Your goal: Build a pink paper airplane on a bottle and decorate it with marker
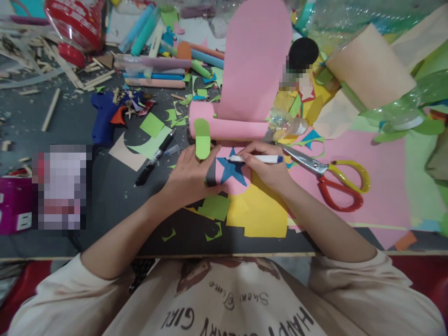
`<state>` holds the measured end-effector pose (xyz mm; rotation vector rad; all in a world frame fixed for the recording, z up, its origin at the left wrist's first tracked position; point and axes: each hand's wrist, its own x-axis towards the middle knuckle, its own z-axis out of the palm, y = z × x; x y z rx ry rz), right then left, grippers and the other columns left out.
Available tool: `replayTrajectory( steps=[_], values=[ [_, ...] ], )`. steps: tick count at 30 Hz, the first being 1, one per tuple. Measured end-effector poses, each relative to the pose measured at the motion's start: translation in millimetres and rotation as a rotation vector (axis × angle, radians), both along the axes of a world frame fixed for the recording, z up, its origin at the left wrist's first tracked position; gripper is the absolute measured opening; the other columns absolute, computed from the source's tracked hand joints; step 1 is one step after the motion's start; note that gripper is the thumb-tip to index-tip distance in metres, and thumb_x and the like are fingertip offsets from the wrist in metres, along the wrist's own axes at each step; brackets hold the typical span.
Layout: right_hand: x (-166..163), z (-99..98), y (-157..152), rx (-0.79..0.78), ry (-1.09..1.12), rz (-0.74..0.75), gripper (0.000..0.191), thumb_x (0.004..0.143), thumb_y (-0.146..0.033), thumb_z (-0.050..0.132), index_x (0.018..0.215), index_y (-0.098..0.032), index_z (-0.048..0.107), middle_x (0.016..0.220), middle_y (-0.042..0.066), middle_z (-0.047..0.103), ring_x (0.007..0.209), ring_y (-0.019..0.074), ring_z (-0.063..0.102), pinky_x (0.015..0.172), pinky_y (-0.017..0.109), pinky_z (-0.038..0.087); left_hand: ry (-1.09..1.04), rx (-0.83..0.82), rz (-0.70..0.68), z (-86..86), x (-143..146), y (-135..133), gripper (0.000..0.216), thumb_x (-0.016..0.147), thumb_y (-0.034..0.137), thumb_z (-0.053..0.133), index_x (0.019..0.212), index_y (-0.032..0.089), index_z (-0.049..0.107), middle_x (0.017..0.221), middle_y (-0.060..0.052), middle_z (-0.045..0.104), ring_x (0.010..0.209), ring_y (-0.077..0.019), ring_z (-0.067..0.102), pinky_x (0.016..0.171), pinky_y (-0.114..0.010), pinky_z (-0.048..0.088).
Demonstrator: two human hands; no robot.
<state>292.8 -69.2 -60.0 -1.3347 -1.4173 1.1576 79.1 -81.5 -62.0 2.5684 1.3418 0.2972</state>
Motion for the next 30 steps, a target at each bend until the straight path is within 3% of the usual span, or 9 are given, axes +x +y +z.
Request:
replayTrajectory(
  steps=[5, 12, 17, 23, 30],
  values=[
    [0.7, -0.4, 2.0, -0.068, 0.058, -0.074, 0.013, 0.068, -0.022, 0.056, 0.058, -0.023, 0.064, 0.054, -0.002, 0.064, 0.050, 0.0141, 0.054, 0.051, 0.029, 0.043, 0.000, -0.004, 0.001, -1.7, -0.7, -0.2, 0.080, 0.080, 0.047, 0.072, 0.148, 0.011, 0.048, 0.138, -0.024, 0.058, 0.124, -0.0436, 0.054, 0.107, -0.057, 0.043],
    [0.7, 0.3, -0.2, 0.000, -0.007, -0.034, 0.011, 0.073, -0.026, 0.065, 0.063, -0.022, 0.069, 0.063, -0.001, 0.071, 0.060, 0.0159, 0.061, 0.059, 0.030, 0.047, -0.005, -0.011, -0.013, 1.0, 0.3, 0.5, 0.079, 0.082, 0.047, 0.070, 0.147, 0.009, 0.048, 0.139, -0.026, 0.057, 0.124, -0.0442, 0.053, 0.106, -0.056, 0.043],
    [0.5, -1.4, 0.9, -0.033, 0.041, -0.076, 0.014, 0.069, -0.022, 0.058, 0.058, -0.022, 0.065, 0.060, -0.001, 0.069, 0.056, 0.0150, 0.059, 0.058, 0.030, 0.047, -0.002, 0.003, -0.018, 1.8, 0.5, 0.1, 0.078, 0.082, 0.046, 0.070, 0.147, 0.009, 0.049, 0.137, -0.026, 0.058, 0.123, -0.0441, 0.055, 0.106, -0.056, 0.043],
    [0.5, 0.1, 0.1, 0.000, -0.010, -0.033, 0.013, 0.074, -0.027, 0.065, 0.063, -0.022, 0.068, 0.063, -0.001, 0.070, 0.060, 0.0157, 0.060, 0.058, 0.030, 0.046, 0.004, 0.000, -0.012, 0.7, 0.1, 0.0, 0.077, 0.084, 0.048, 0.068, 0.147, 0.009, 0.048, 0.138, -0.025, 0.057, 0.124, -0.0439, 0.053, 0.107, -0.056, 0.043],
    [-0.3, 0.4, -0.1, -0.007, 0.024, -0.057, 0.013, 0.072, -0.023, 0.060, 0.061, -0.022, 0.066, 0.063, -0.001, 0.070, 0.058, 0.0154, 0.059, 0.059, 0.030, 0.047, 0.022, 0.018, -0.011, 1.6, 0.6, -0.5, 0.076, 0.085, 0.050, 0.066, 0.147, 0.009, 0.049, 0.136, -0.024, 0.059, 0.122, -0.0430, 0.055, 0.106, -0.054, 0.044]
  ],
)
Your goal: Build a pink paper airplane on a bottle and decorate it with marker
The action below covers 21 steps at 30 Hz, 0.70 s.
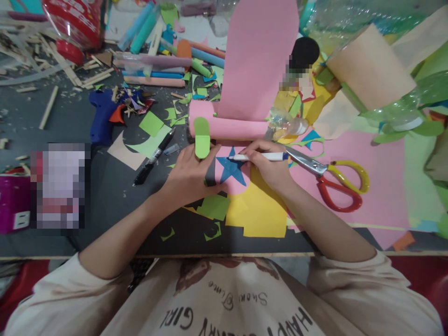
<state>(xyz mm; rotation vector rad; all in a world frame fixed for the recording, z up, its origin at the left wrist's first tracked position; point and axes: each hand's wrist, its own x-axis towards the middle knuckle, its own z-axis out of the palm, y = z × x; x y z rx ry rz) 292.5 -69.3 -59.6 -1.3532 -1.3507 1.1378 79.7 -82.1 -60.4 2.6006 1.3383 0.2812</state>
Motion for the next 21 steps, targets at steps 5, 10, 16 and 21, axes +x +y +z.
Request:
replayTrajectory(
  steps=[5, 10, 16, 21],
  values=[
    [0.7, -0.2, 0.1, 0.000, -0.008, 0.003, 0.013, 0.072, -0.023, 0.059, 0.061, -0.021, 0.065, 0.062, -0.001, 0.068, 0.056, 0.0144, 0.057, 0.057, 0.030, 0.044, 0.007, 0.001, 0.012, 1.3, 0.5, 0.0, 0.075, 0.084, 0.049, 0.068, 0.146, 0.011, 0.050, 0.136, -0.023, 0.060, 0.122, -0.0420, 0.056, 0.107, -0.053, 0.044],
    [1.5, 0.1, -0.2, 0.005, -0.020, 0.022, 0.013, 0.073, -0.024, 0.061, 0.062, -0.021, 0.066, 0.062, -0.001, 0.069, 0.058, 0.0149, 0.060, 0.057, 0.029, 0.046, -0.025, -0.001, -0.021, -0.8, -1.3, 0.5, 0.077, 0.084, 0.049, 0.069, 0.146, 0.006, 0.050, 0.137, -0.026, 0.058, 0.124, -0.0436, 0.054, 0.107, -0.054, 0.043],
    [1.5, -0.3, -0.3, 0.014, -0.019, 0.025, 0.014, 0.073, -0.023, 0.059, 0.061, -0.021, 0.067, 0.063, -0.001, 0.071, 0.059, 0.0153, 0.062, 0.058, 0.028, 0.048, -0.063, 0.018, -0.032, -3.7, -2.5, 0.5, 0.078, 0.083, 0.047, 0.071, 0.146, 0.006, 0.049, 0.137, -0.026, 0.058, 0.123, -0.0446, 0.055, 0.106, -0.056, 0.044],
    [1.8, -0.9, -0.7, 0.037, -0.003, 0.081, 0.014, 0.073, -0.022, 0.060, 0.061, -0.022, 0.066, 0.063, -0.002, 0.071, 0.061, 0.0158, 0.064, 0.059, 0.028, 0.050, -0.061, -0.004, -0.020, -4.7, -2.9, 1.1, 0.080, 0.083, 0.049, 0.071, 0.147, 0.008, 0.048, 0.137, -0.026, 0.058, 0.125, -0.0438, 0.054, 0.107, -0.056, 0.043]
  ],
)
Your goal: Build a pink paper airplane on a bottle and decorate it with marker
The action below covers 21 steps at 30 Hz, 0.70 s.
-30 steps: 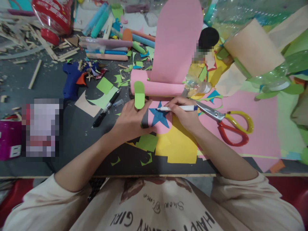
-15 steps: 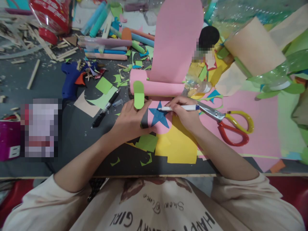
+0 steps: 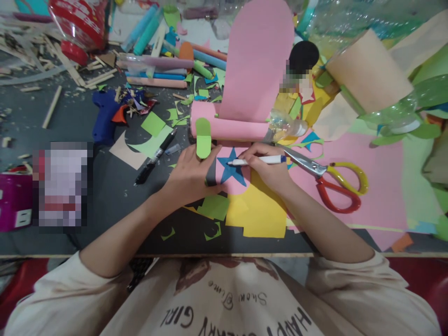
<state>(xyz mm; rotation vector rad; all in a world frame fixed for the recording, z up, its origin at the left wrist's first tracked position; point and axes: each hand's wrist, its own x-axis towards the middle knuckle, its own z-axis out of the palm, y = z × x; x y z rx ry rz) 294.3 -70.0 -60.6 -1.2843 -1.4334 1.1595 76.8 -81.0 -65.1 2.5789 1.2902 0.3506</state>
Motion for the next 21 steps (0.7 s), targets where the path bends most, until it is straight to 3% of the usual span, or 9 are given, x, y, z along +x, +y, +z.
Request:
replayTrajectory(
  steps=[7, 11, 14, 16, 19, 21],
  values=[
    [0, -1.4, 1, 0.027, 0.000, 0.012, 0.014, 0.073, -0.020, 0.060, 0.062, -0.021, 0.067, 0.063, -0.002, 0.071, 0.061, 0.0149, 0.065, 0.059, 0.027, 0.050, 0.005, 0.080, -0.021, -2.2, -2, 0, 0.078, 0.084, 0.048, 0.070, 0.146, 0.006, 0.049, 0.135, -0.025, 0.060, 0.121, -0.0419, 0.057, 0.105, -0.052, 0.044],
    [3, -3.9, 2, 0.052, 0.058, -0.033, 0.014, 0.071, -0.019, 0.060, 0.059, -0.021, 0.067, 0.056, -0.003, 0.067, 0.050, 0.0115, 0.057, 0.049, 0.024, 0.045, 0.022, 0.104, -0.032, -1.1, -2, 0, 0.077, 0.086, 0.051, 0.067, 0.145, 0.006, 0.050, 0.135, -0.024, 0.060, 0.122, -0.0424, 0.057, 0.106, -0.052, 0.045],
    [8, -0.6, 2, 0.198, 0.133, -0.065, 0.018, 0.076, -0.020, 0.061, 0.060, -0.022, 0.068, 0.053, -0.004, 0.064, 0.043, 0.0101, 0.053, 0.043, 0.023, 0.040, 0.036, 0.070, -0.034, -0.1, -3, 1, 0.077, 0.087, 0.051, 0.065, 0.148, 0.007, 0.047, 0.138, -0.023, 0.059, 0.124, -0.0422, 0.055, 0.107, -0.052, 0.044],
    [12, 6.7, 1, 0.345, 0.167, -0.110, 0.021, 0.082, -0.030, 0.066, 0.063, -0.023, 0.071, 0.054, -0.004, 0.064, 0.043, 0.0104, 0.053, 0.040, 0.024, 0.038, 0.039, 0.035, -0.038, -0.1, -4, 2, 0.077, 0.087, 0.050, 0.065, 0.149, 0.008, 0.045, 0.139, -0.024, 0.058, 0.125, -0.0422, 0.054, 0.108, -0.053, 0.043],
    [25, 22.9, 5, 0.534, 0.162, -0.317, 0.029, 0.087, -0.054, 0.067, 0.083, -0.028, 0.079, 0.047, -0.006, 0.054, 0.035, 0.0104, 0.045, 0.034, 0.025, 0.028, 0.028, -0.029, -0.027, -1.4, -5, 3, 0.077, 0.090, 0.054, 0.062, 0.151, 0.011, 0.043, 0.142, -0.022, 0.056, 0.127, -0.0413, 0.052, 0.109, -0.054, 0.042],
    [38, 32.8, 12, 0.641, 0.027, -0.405, 0.034, 0.090, -0.060, 0.063, 0.094, -0.031, 0.079, 0.048, -0.006, 0.052, 0.037, 0.0118, 0.050, 0.035, 0.026, 0.029, 0.013, -0.062, -0.010, -2.5, -5, 4, 0.072, 0.095, 0.057, 0.053, 0.151, 0.012, 0.043, 0.143, -0.021, 0.055, 0.128, -0.0399, 0.050, 0.111, -0.054, 0.040]
  ],
)
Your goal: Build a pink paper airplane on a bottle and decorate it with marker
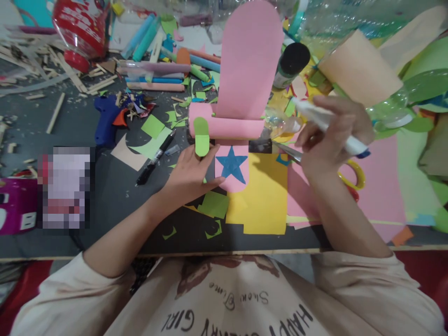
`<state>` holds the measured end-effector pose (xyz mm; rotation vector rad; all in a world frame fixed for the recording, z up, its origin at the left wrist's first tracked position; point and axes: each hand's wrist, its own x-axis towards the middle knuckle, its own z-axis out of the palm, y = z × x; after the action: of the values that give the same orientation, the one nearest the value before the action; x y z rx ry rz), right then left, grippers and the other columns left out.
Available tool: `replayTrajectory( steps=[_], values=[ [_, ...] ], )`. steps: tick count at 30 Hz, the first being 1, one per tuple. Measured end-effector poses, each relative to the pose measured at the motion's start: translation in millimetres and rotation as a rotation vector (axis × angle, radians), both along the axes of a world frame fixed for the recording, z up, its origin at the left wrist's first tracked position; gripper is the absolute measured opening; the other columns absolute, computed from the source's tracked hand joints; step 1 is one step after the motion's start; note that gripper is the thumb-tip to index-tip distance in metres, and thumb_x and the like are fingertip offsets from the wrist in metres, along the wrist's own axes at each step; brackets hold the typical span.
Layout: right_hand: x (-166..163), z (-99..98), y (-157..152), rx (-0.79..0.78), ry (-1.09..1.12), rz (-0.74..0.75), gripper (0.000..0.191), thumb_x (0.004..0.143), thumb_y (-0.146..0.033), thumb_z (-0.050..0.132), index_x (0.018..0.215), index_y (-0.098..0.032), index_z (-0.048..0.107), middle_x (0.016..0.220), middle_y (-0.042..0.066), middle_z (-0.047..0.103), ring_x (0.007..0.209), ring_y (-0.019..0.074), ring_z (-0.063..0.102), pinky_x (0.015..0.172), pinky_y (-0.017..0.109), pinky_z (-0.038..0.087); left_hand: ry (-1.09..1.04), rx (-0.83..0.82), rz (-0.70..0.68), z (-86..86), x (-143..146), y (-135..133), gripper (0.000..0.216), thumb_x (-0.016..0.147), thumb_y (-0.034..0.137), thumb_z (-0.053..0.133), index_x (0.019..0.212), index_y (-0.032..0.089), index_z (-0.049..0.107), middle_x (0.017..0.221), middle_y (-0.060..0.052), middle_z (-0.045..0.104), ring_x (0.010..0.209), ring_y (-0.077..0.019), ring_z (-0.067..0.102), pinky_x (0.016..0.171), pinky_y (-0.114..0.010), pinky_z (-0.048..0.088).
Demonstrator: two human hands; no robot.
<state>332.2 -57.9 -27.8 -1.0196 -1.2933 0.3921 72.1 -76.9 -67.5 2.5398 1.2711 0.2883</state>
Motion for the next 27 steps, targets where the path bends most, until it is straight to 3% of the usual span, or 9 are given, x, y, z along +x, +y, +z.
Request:
replayTrajectory(
  steps=[3, 6, 9, 13, 17, 19, 22, 23, 27],
  values=[
    [22, 7.3, 14, -0.112, -0.385, 0.080, 0.014, 0.091, -0.041, 0.067, 0.098, -0.032, 0.076, 0.081, 0.001, 0.072, 0.073, 0.0197, 0.070, 0.068, 0.037, 0.057, -0.034, -0.053, 0.033, 0.2, 1, 2, 0.058, 0.102, 0.048, 0.039, 0.150, 0.016, 0.045, 0.141, -0.017, 0.056, 0.127, -0.0352, 0.049, 0.111, -0.052, 0.039],
    [38, 4.8, 25, -0.178, -0.591, 0.238, 0.033, 0.080, -0.035, 0.077, 0.112, -0.032, 0.067, 0.111, 0.004, 0.073, 0.101, 0.0273, 0.070, 0.091, 0.049, 0.057, -0.095, -0.113, 0.063, 3.1, 2, 4, 0.050, 0.103, 0.034, 0.030, 0.148, 0.022, 0.049, 0.136, -0.013, 0.056, 0.126, -0.0304, 0.049, 0.111, -0.048, 0.040],
    [44, -4.0, 32, -0.252, -0.784, 0.268, 0.050, 0.075, -0.033, 0.081, 0.121, -0.037, 0.060, 0.127, 0.005, 0.069, 0.120, 0.0314, 0.064, 0.102, 0.054, 0.053, -0.177, -0.126, 0.062, 7.0, 1, 7, 0.048, 0.103, 0.027, 0.028, 0.142, 0.019, 0.055, 0.129, -0.013, 0.059, 0.123, -0.0279, 0.051, 0.107, -0.044, 0.043],
    [44, -13.7, 39, -0.247, -0.899, 0.219, 0.051, 0.077, -0.032, 0.077, 0.123, -0.031, 0.054, 0.129, 0.010, 0.067, 0.119, 0.0351, 0.065, 0.099, 0.060, 0.054, -0.264, -0.052, 0.043, 11.4, 0, 8, 0.042, 0.102, 0.024, 0.031, 0.126, 0.018, 0.065, 0.114, -0.011, 0.065, 0.109, -0.0244, 0.057, 0.097, -0.039, 0.048],
    [40, -8.0, 42, -0.272, -0.907, 0.199, 0.047, 0.081, -0.045, 0.076, 0.118, -0.028, 0.053, 0.123, 0.011, 0.068, 0.113, 0.0346, 0.065, 0.096, 0.059, 0.054, -0.301, 0.033, 0.058, 14.2, -3, 3, 0.039, 0.104, 0.029, 0.032, 0.109, 0.021, 0.069, 0.102, -0.008, 0.067, 0.098, -0.0221, 0.060, 0.090, -0.036, 0.050],
    [35, -1.8, 37, -0.265, -0.829, 0.175, 0.047, 0.080, -0.048, 0.077, 0.115, -0.028, 0.054, 0.119, 0.010, 0.067, 0.112, 0.0318, 0.064, 0.098, 0.055, 0.054, -0.346, 0.054, 0.126, 15.1, -5, 1, 0.040, 0.105, 0.034, 0.030, 0.119, 0.025, 0.066, 0.111, -0.008, 0.068, 0.105, -0.0232, 0.061, 0.094, -0.039, 0.050],
    [24, 3.6, 24, -0.259, -0.638, 0.085, 0.043, 0.079, -0.046, 0.081, 0.109, -0.030, 0.055, 0.110, 0.008, 0.068, 0.104, 0.0257, 0.064, 0.097, 0.045, 0.056, -0.505, 0.023, 0.171, 16.3, -7, -1, 0.049, 0.105, 0.045, 0.026, 0.151, 0.031, 0.037, 0.139, -0.009, 0.059, 0.121, -0.0245, 0.059, 0.103, -0.042, 0.049],
    [19, 3.5, 18, -0.266, -0.590, 0.055, 0.042, 0.079, -0.045, 0.081, 0.107, -0.030, 0.055, 0.107, 0.007, 0.067, 0.101, 0.0246, 0.065, 0.096, 0.045, 0.056, -0.528, -0.017, 0.115, 16.8, -6, -1, 0.052, 0.105, 0.046, 0.026, 0.154, 0.032, 0.031, 0.140, -0.008, 0.059, 0.121, -0.0240, 0.060, 0.104, -0.042, 0.049],
    [-4, -4.8, -8, -0.285, -0.556, 0.034, 0.043, 0.079, -0.046, 0.080, 0.110, -0.029, 0.056, 0.110, 0.008, 0.066, 0.102, 0.0285, 0.068, 0.088, 0.049, 0.059, -0.368, -0.228, -0.215, 19.7, -1, -1, 0.054, 0.104, 0.044, 0.029, 0.152, 0.022, 0.041, 0.145, -0.013, 0.058, 0.133, -0.0260, 0.054, 0.112, -0.042, 0.045]
  ],
)
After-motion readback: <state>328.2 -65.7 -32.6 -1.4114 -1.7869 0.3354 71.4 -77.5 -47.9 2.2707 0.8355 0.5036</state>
